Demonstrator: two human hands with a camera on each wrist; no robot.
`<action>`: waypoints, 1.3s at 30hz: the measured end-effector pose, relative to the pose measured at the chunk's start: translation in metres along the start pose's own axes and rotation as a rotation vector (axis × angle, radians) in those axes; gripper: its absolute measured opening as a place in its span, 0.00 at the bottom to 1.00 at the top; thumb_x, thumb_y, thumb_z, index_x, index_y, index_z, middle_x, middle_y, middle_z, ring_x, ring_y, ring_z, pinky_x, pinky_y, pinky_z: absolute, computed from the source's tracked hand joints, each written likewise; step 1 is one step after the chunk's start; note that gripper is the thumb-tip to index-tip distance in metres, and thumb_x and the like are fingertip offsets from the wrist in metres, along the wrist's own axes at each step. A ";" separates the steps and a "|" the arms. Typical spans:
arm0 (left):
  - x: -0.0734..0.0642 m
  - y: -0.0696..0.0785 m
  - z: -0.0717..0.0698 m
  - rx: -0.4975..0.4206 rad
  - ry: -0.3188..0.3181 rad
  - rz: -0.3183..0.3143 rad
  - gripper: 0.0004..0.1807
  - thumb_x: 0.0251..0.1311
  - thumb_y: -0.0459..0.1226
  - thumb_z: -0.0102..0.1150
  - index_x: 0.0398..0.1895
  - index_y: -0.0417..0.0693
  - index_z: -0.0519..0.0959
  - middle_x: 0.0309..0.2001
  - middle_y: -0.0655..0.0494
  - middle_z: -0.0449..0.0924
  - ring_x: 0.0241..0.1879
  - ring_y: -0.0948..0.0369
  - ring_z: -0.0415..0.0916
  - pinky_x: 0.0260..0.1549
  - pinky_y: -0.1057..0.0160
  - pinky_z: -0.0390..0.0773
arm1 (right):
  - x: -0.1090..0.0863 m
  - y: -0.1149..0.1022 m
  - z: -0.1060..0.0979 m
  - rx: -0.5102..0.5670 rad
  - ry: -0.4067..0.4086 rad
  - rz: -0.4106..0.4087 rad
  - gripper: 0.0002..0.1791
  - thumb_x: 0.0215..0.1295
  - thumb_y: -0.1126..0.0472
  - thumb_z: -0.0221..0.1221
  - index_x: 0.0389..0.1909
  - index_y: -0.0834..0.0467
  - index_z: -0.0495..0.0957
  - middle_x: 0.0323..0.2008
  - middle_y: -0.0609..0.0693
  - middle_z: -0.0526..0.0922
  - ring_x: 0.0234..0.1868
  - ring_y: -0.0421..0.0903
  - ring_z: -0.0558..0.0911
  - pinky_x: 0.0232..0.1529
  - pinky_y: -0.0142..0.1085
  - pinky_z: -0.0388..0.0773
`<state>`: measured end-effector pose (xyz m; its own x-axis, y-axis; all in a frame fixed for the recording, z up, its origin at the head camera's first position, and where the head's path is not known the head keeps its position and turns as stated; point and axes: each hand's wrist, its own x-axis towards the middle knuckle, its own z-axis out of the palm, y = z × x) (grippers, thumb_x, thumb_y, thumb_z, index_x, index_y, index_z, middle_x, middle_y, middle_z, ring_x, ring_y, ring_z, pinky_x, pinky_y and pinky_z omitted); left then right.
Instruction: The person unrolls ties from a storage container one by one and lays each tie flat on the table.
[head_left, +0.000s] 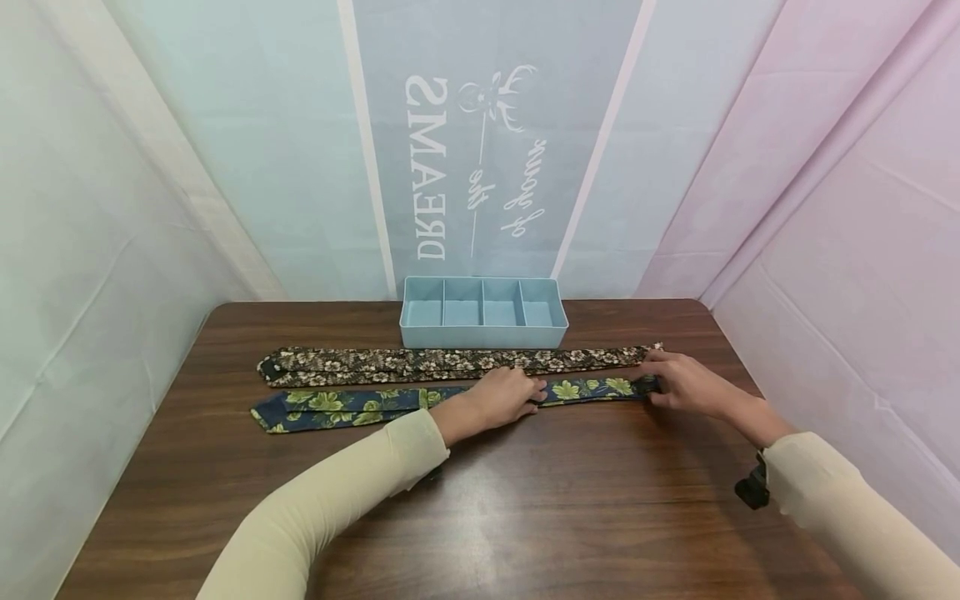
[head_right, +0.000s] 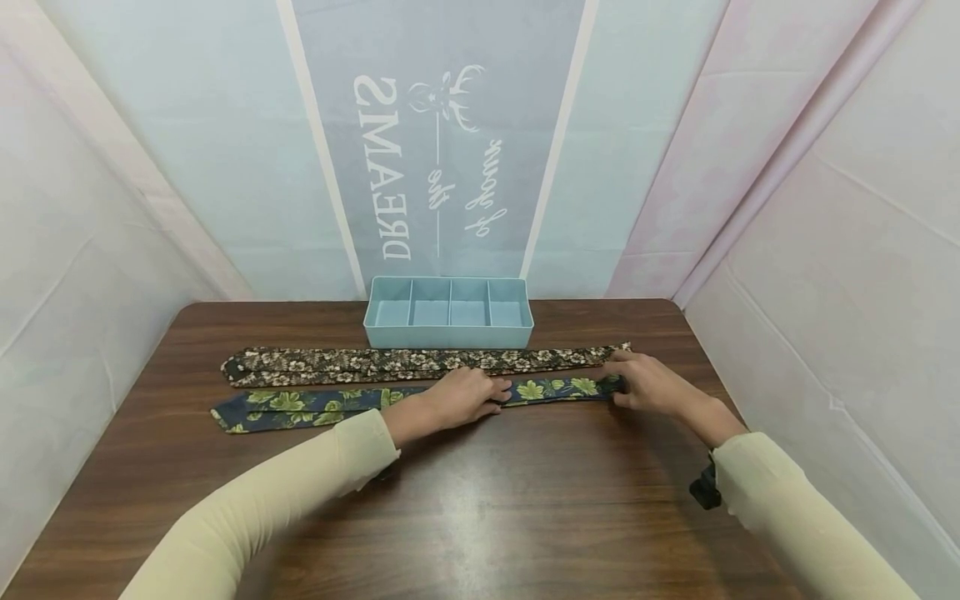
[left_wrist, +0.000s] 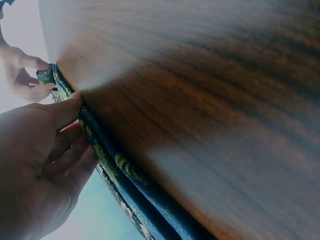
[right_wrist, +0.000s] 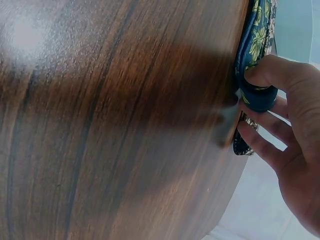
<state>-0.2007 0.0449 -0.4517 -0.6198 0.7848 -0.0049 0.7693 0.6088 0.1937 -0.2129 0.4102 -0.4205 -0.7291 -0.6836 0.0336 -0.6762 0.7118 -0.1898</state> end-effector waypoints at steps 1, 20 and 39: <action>0.000 0.000 0.000 -0.002 0.001 0.001 0.18 0.76 0.46 0.62 0.65 0.55 0.83 0.68 0.59 0.78 0.60 0.56 0.84 0.56 0.61 0.85 | 0.000 0.001 0.000 0.005 0.003 0.003 0.21 0.56 0.71 0.75 0.52 0.58 0.88 0.49 0.57 0.84 0.23 0.28 0.66 0.30 0.35 0.71; 0.001 -0.002 0.000 -0.032 0.005 0.000 0.19 0.75 0.46 0.64 0.65 0.54 0.84 0.59 0.65 0.86 0.56 0.57 0.86 0.54 0.62 0.86 | -0.005 0.011 0.004 0.013 -0.002 0.041 0.19 0.57 0.70 0.74 0.50 0.58 0.87 0.48 0.56 0.86 0.22 0.27 0.65 0.30 0.34 0.71; 0.000 -0.003 0.000 -0.037 0.021 0.007 0.19 0.73 0.46 0.66 0.64 0.53 0.84 0.58 0.65 0.86 0.57 0.57 0.86 0.56 0.62 0.85 | -0.011 0.015 0.003 0.016 0.025 0.091 0.18 0.59 0.70 0.74 0.51 0.58 0.88 0.50 0.56 0.88 0.47 0.57 0.88 0.44 0.54 0.87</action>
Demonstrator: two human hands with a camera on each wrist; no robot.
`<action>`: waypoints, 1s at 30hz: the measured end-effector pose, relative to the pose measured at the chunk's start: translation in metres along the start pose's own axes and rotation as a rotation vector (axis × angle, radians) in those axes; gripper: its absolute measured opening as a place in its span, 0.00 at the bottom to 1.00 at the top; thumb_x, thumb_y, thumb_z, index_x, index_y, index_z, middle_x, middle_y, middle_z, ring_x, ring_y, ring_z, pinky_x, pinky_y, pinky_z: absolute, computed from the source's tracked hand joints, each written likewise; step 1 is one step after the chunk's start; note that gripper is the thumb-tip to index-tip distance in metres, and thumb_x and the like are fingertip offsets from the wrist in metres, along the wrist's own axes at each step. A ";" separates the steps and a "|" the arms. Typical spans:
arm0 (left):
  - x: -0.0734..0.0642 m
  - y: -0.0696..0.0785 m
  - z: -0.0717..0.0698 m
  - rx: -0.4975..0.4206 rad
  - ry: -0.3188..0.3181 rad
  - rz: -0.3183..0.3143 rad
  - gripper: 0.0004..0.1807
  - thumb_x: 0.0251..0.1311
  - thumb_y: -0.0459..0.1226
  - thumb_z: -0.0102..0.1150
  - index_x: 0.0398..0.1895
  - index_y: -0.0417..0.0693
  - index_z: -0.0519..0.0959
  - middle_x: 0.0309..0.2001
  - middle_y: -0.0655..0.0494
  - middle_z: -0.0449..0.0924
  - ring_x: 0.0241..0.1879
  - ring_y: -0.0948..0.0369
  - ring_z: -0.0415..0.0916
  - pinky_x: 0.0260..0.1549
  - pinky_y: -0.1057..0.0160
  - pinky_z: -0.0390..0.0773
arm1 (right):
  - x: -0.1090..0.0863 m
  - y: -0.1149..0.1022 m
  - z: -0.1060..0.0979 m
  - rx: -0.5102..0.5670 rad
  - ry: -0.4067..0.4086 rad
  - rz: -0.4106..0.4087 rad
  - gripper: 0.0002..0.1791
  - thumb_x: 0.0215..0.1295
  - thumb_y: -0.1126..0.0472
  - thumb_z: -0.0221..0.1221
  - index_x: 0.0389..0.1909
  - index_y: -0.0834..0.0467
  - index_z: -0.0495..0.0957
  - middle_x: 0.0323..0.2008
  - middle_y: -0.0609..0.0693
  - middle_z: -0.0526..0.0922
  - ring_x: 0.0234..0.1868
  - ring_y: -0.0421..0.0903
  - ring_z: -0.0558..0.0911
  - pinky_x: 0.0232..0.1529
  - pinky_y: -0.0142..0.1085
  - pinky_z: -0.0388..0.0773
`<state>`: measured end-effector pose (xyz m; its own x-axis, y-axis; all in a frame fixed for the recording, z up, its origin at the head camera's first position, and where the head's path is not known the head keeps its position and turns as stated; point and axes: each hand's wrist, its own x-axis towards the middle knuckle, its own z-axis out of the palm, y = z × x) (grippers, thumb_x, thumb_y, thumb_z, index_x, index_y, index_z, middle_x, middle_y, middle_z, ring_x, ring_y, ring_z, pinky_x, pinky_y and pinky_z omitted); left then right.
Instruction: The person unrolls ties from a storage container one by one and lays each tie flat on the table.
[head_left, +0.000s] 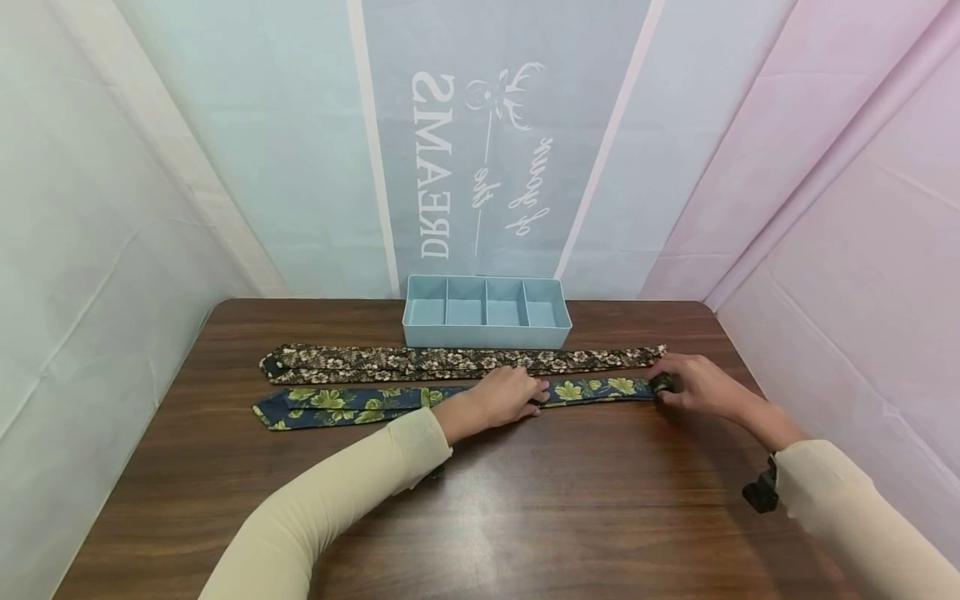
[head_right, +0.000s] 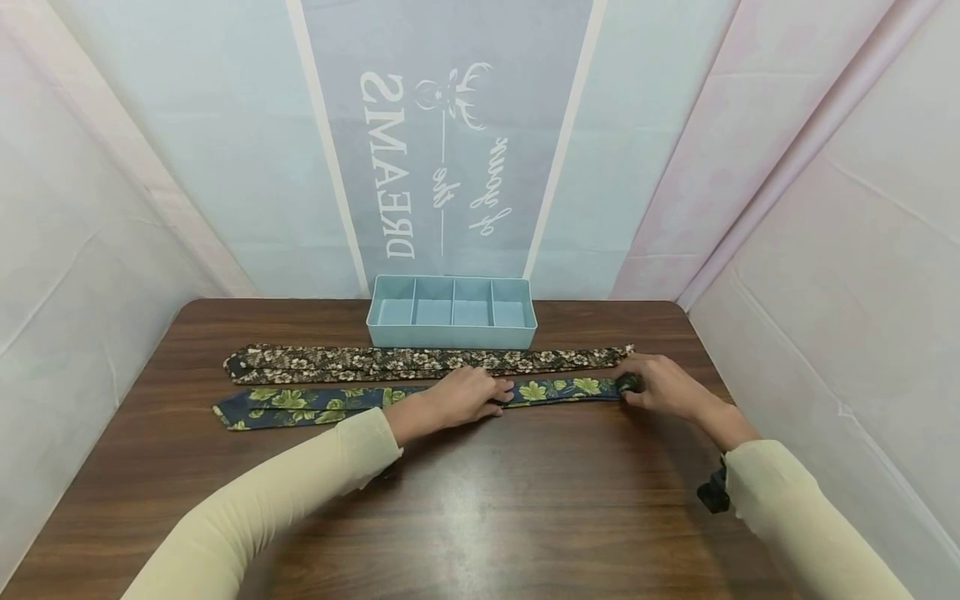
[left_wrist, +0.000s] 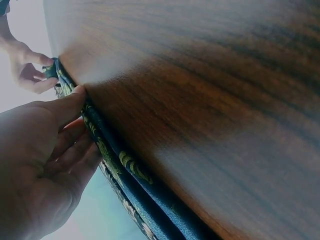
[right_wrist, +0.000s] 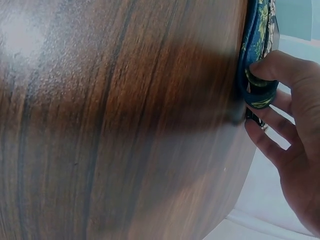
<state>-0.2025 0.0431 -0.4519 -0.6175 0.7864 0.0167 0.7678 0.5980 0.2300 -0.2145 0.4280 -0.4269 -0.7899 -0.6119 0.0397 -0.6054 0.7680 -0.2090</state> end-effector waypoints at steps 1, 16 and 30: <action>0.000 0.000 0.000 0.003 0.001 0.001 0.19 0.73 0.46 0.66 0.63 0.54 0.85 0.58 0.65 0.86 0.57 0.57 0.86 0.55 0.62 0.85 | 0.000 0.000 0.000 0.002 0.005 0.004 0.18 0.59 0.70 0.74 0.50 0.58 0.88 0.50 0.56 0.89 0.47 0.56 0.89 0.43 0.54 0.87; 0.000 0.001 -0.002 -0.001 -0.014 -0.006 0.20 0.74 0.46 0.65 0.65 0.53 0.83 0.58 0.66 0.86 0.56 0.58 0.87 0.54 0.63 0.86 | -0.009 0.012 -0.003 0.009 0.085 -0.030 0.19 0.53 0.71 0.76 0.47 0.57 0.90 0.49 0.60 0.88 0.46 0.61 0.88 0.42 0.57 0.86; -0.002 -0.001 0.000 -0.003 -0.015 0.002 0.25 0.76 0.46 0.63 0.71 0.49 0.78 0.60 0.66 0.85 0.58 0.56 0.86 0.56 0.61 0.85 | -0.016 0.019 -0.008 0.031 0.088 0.025 0.19 0.51 0.72 0.78 0.45 0.57 0.88 0.43 0.54 0.90 0.37 0.53 0.90 0.35 0.46 0.89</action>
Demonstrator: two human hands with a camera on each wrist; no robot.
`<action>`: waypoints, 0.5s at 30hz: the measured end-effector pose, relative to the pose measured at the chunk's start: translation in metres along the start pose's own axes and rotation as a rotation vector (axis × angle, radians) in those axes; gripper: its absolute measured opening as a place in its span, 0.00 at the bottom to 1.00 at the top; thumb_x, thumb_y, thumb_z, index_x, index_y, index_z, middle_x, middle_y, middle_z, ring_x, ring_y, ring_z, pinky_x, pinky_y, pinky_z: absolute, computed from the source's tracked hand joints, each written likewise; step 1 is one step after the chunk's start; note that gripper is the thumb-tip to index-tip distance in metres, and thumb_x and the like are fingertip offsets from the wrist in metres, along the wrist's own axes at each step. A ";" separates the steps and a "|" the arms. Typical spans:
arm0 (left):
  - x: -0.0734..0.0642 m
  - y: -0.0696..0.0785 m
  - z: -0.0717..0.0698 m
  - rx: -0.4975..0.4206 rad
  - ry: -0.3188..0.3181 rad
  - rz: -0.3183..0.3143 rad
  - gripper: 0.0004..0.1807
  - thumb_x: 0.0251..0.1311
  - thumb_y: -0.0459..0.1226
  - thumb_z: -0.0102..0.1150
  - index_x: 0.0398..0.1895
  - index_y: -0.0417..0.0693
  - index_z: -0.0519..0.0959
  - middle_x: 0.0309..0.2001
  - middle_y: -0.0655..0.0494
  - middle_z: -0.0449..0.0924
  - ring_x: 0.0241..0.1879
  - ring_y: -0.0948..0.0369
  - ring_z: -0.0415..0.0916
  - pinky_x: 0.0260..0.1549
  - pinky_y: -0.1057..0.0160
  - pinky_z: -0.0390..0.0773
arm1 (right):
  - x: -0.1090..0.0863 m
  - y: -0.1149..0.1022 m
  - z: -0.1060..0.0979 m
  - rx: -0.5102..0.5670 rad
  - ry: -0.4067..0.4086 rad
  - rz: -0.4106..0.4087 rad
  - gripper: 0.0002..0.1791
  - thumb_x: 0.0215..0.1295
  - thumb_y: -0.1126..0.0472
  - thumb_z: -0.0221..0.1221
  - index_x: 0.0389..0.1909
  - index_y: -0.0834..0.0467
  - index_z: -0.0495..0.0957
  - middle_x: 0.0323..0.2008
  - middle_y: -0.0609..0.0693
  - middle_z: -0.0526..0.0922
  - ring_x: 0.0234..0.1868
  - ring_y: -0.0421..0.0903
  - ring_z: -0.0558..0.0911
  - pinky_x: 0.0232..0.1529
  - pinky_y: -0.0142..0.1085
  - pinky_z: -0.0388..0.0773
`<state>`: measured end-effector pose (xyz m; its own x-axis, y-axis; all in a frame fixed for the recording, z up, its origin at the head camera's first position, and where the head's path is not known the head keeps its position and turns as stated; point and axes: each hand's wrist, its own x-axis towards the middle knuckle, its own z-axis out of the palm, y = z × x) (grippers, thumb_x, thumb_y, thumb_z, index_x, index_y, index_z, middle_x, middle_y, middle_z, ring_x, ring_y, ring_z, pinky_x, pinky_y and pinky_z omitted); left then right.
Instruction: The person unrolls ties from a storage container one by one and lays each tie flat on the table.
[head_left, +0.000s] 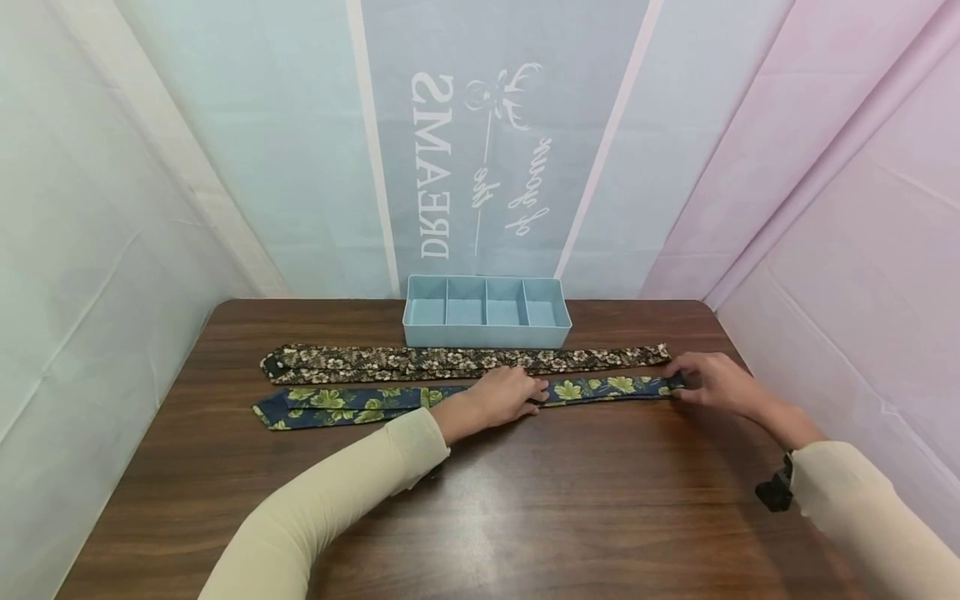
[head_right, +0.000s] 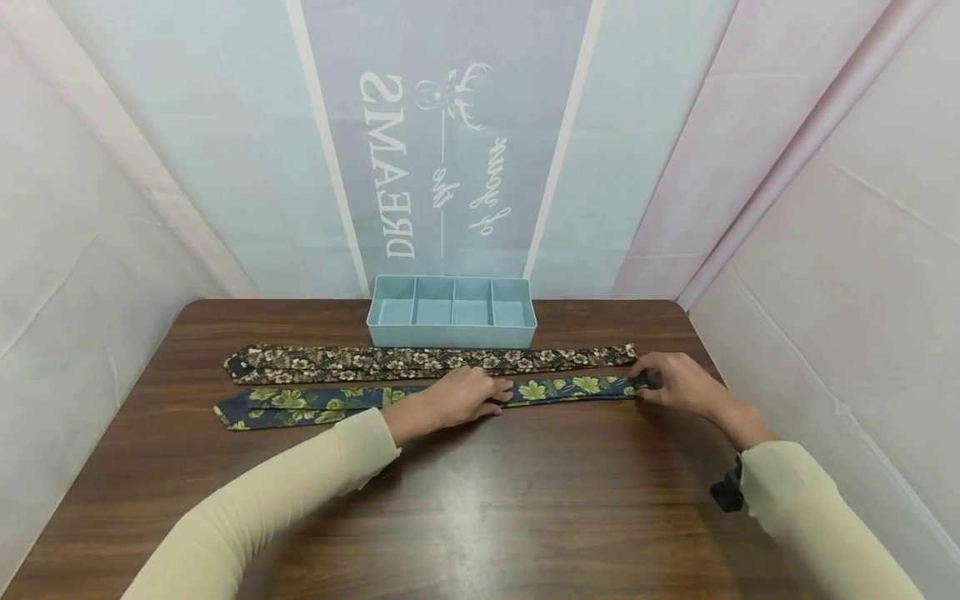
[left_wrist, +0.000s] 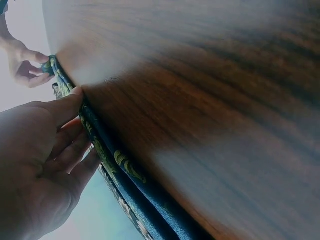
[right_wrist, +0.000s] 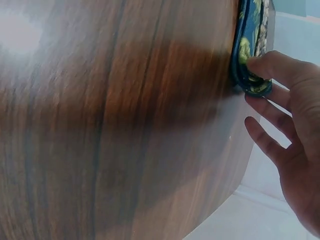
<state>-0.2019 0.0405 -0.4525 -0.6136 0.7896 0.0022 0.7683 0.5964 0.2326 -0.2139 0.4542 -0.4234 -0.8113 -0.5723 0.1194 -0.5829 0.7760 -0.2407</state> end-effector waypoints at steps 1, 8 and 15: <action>-0.001 0.000 0.000 -0.005 0.001 0.001 0.26 0.75 0.46 0.63 0.72 0.49 0.77 0.60 0.66 0.85 0.58 0.56 0.86 0.57 0.61 0.85 | -0.001 0.001 0.000 0.014 -0.004 0.008 0.19 0.51 0.72 0.78 0.44 0.57 0.87 0.43 0.55 0.90 0.37 0.54 0.91 0.36 0.47 0.89; -0.003 -0.004 0.001 -0.008 0.004 0.000 0.25 0.75 0.46 0.63 0.72 0.50 0.77 0.61 0.65 0.84 0.57 0.55 0.86 0.56 0.60 0.85 | -0.004 0.005 0.001 0.004 0.014 -0.007 0.18 0.51 0.70 0.79 0.42 0.56 0.88 0.41 0.53 0.91 0.37 0.55 0.91 0.36 0.50 0.89; -0.007 -0.006 0.002 -0.013 0.015 0.013 0.24 0.75 0.46 0.63 0.70 0.50 0.78 0.62 0.61 0.83 0.58 0.54 0.86 0.56 0.57 0.85 | -0.007 0.009 0.002 -0.032 0.033 0.009 0.15 0.51 0.67 0.80 0.38 0.55 0.88 0.37 0.49 0.91 0.36 0.53 0.91 0.35 0.51 0.89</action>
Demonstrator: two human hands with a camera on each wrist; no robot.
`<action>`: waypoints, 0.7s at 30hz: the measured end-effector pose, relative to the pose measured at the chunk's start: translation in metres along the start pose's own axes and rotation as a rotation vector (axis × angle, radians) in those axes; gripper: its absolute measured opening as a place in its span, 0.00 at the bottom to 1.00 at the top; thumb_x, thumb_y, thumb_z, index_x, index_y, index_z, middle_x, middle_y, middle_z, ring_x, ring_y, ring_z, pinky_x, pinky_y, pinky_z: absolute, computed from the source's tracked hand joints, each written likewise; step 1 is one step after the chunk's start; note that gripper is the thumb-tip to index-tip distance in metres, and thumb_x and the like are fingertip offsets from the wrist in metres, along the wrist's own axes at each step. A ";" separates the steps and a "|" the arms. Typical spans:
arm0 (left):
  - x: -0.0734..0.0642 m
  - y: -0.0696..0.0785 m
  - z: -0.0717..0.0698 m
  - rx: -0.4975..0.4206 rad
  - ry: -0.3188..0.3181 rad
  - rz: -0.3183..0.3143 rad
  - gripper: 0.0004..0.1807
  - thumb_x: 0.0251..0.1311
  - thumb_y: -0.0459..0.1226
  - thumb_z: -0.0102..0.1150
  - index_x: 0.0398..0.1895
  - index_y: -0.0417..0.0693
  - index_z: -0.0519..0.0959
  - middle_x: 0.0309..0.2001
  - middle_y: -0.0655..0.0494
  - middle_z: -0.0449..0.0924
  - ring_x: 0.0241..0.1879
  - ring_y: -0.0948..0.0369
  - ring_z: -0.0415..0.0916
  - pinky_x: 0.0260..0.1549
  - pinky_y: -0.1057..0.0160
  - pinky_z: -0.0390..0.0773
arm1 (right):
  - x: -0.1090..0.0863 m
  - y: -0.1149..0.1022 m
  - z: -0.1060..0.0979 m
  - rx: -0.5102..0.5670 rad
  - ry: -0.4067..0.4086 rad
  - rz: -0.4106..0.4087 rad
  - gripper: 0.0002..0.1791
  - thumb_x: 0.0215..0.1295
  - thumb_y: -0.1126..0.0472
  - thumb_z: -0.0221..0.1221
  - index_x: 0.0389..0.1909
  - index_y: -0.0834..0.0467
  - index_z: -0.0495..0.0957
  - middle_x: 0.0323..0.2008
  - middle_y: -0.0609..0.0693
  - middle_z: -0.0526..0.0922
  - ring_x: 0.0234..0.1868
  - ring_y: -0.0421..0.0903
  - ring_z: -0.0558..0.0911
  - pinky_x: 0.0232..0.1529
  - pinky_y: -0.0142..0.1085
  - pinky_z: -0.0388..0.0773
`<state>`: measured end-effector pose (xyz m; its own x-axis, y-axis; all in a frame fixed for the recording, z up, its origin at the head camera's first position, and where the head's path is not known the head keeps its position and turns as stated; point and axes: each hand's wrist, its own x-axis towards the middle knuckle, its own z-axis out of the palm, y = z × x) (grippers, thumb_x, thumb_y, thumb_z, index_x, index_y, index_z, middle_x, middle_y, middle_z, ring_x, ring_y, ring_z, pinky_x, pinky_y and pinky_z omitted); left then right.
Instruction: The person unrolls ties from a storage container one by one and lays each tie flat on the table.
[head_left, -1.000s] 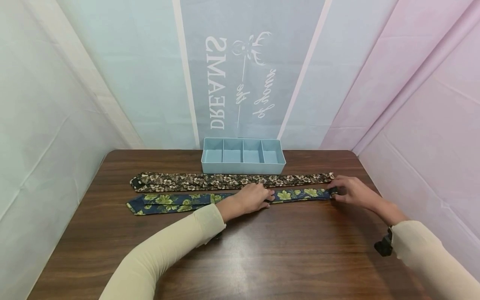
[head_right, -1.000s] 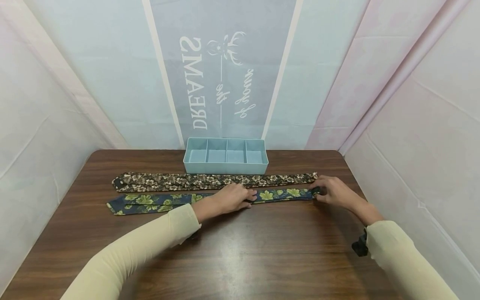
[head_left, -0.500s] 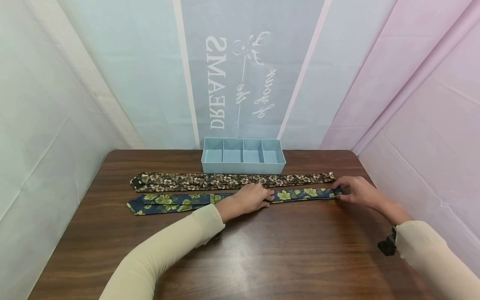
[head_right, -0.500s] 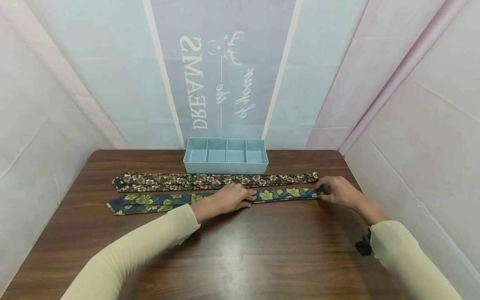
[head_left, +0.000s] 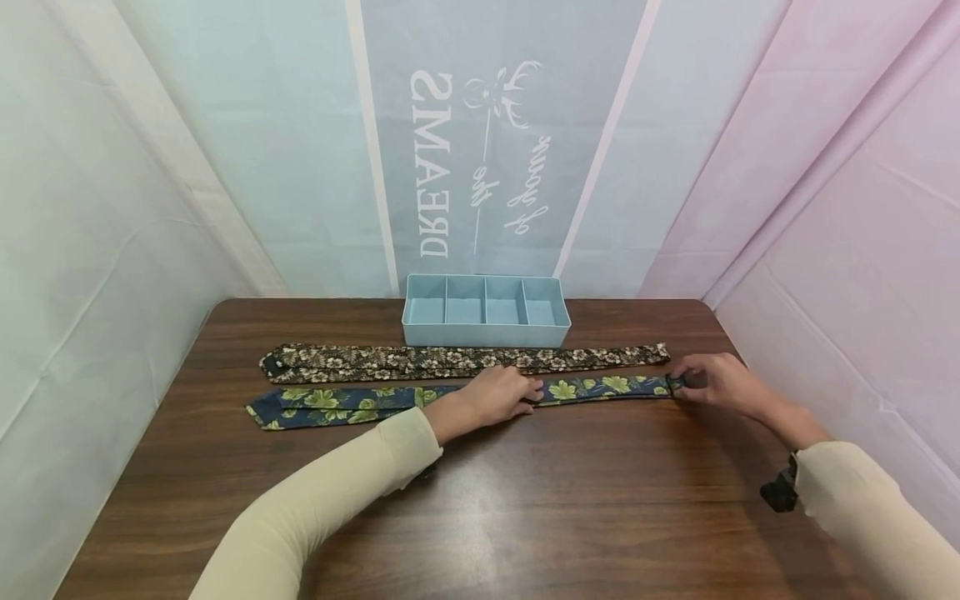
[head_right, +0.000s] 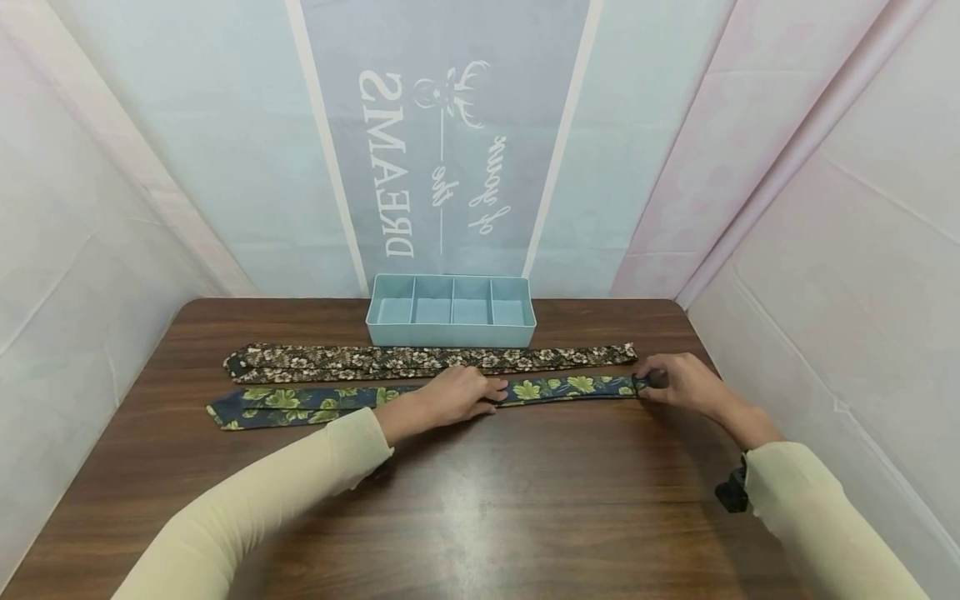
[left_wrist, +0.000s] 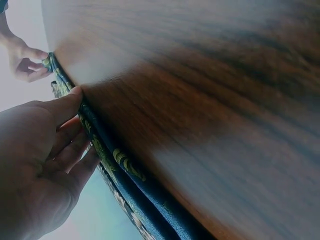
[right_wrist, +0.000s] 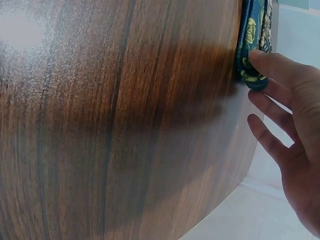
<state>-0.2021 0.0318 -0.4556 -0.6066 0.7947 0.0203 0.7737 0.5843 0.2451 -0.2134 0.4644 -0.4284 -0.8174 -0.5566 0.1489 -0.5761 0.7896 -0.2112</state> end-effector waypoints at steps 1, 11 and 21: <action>0.000 0.000 0.000 -0.002 0.001 0.003 0.24 0.75 0.46 0.63 0.70 0.50 0.79 0.63 0.60 0.83 0.58 0.54 0.86 0.56 0.57 0.85 | 0.000 0.000 0.000 -0.004 0.004 -0.001 0.14 0.51 0.67 0.80 0.38 0.55 0.88 0.36 0.48 0.91 0.35 0.53 0.90 0.34 0.50 0.89; -0.006 -0.002 -0.001 0.007 -0.010 0.009 0.27 0.76 0.45 0.63 0.72 0.46 0.76 0.60 0.62 0.84 0.55 0.56 0.87 0.54 0.59 0.86 | -0.001 0.000 0.002 -0.014 0.020 -0.068 0.20 0.52 0.70 0.79 0.47 0.58 0.89 0.42 0.52 0.91 0.38 0.51 0.90 0.36 0.47 0.88; -0.010 -0.005 -0.002 0.005 0.000 0.016 0.26 0.76 0.45 0.63 0.73 0.46 0.76 0.60 0.63 0.85 0.55 0.55 0.87 0.53 0.58 0.87 | -0.008 0.011 0.007 -0.079 0.085 -0.163 0.19 0.46 0.68 0.82 0.43 0.59 0.91 0.37 0.49 0.89 0.34 0.49 0.88 0.32 0.46 0.86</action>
<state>-0.1998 0.0204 -0.4549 -0.5939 0.8042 0.0243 0.7845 0.5721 0.2395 -0.2137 0.4757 -0.4387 -0.7083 -0.6577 0.2562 -0.6964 0.7105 -0.1014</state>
